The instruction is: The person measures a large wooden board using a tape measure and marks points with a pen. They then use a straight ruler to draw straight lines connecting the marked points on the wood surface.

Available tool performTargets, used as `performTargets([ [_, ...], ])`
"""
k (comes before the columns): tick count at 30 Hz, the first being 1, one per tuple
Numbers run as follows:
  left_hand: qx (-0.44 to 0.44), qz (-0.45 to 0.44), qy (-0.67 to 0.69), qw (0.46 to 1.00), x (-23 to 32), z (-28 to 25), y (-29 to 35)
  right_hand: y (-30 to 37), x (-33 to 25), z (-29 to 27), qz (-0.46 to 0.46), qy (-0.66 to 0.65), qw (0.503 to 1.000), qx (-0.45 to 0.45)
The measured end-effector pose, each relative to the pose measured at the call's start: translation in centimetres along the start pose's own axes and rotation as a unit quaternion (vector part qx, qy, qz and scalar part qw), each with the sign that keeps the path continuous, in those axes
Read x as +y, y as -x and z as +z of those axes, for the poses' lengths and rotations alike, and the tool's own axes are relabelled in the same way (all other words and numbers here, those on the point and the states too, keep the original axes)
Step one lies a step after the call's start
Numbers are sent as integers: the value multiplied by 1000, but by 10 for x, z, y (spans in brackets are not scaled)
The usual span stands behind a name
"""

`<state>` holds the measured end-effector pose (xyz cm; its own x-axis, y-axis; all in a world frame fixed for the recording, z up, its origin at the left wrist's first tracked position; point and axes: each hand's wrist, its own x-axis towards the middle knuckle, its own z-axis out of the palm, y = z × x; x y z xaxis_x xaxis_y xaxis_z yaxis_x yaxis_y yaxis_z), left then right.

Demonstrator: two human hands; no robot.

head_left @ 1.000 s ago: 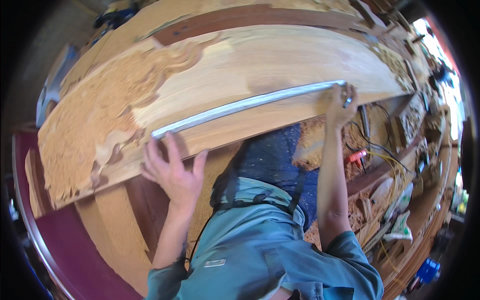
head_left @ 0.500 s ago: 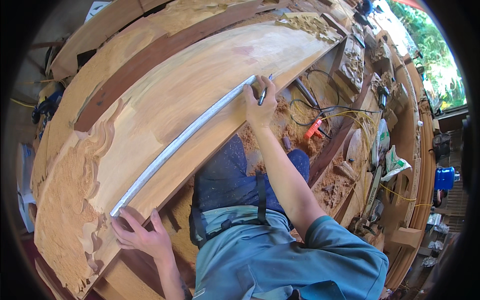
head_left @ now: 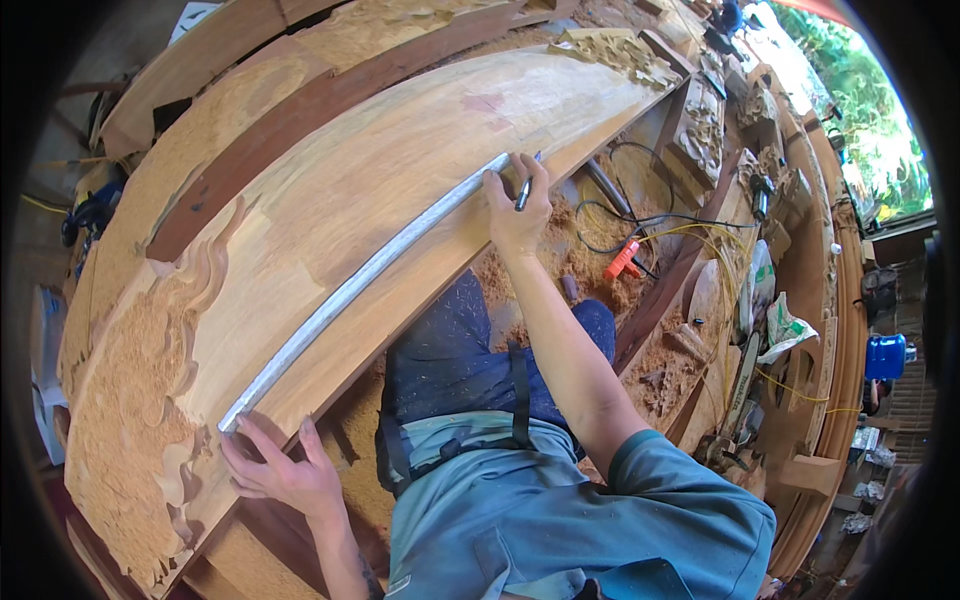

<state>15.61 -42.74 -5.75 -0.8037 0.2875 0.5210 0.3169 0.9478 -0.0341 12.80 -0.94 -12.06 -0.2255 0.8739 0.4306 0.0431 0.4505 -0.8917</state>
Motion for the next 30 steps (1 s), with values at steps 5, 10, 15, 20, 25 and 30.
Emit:
performTargets([
  [5, 5, 2, -10, 1000, 0, 2, 2, -1, 2, -1, -1, -7, 1000, -7],
  [10, 7, 1, -4, 1000, 2, 3, 1, -3, 3, -2, -9, 1, 1000, -8],
  [15, -4, -18, 4, 1000, -2, 7, 7, -1, -7, -6, -38, 30, 998, -44],
  [20, -35, -49, 16, 998, 1, 4, 8, -1, -12, -18, -53, 125, 984, -119],
  [25, -50, -71, 73, 994, 10, -2, 1, -2, -8, -21, -54, 143, 980, -124],
  [30, -181, 147, 211, 949, 58, -12, -27, -3, -7, -18, -61, 116, 982, -138],
])
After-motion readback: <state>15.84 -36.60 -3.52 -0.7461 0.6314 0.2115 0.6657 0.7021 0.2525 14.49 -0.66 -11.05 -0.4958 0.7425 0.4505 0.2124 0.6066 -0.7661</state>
